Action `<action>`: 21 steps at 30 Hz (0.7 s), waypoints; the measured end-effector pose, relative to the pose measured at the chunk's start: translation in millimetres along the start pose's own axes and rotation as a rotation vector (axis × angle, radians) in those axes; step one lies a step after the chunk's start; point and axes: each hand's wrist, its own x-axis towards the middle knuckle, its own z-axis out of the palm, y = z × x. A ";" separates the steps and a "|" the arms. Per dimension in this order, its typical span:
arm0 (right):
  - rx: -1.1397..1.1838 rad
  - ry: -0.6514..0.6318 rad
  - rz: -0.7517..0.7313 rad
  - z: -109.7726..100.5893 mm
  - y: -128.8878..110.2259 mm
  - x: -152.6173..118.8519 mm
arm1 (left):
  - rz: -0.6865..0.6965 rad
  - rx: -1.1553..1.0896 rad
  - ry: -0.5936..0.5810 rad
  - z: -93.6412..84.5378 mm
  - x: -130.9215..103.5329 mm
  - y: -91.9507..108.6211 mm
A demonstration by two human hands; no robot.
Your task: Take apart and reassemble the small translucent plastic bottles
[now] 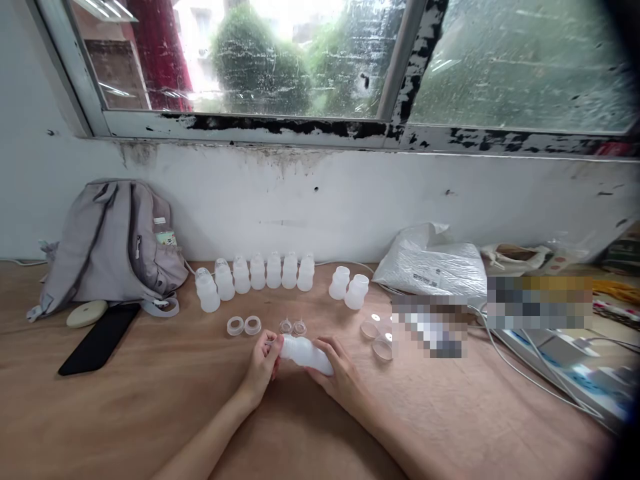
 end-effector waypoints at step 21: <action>0.092 -0.033 0.088 -6.9 -5.0 -1.7 | 0.005 -0.135 -0.081 -5.5 5.4 3.5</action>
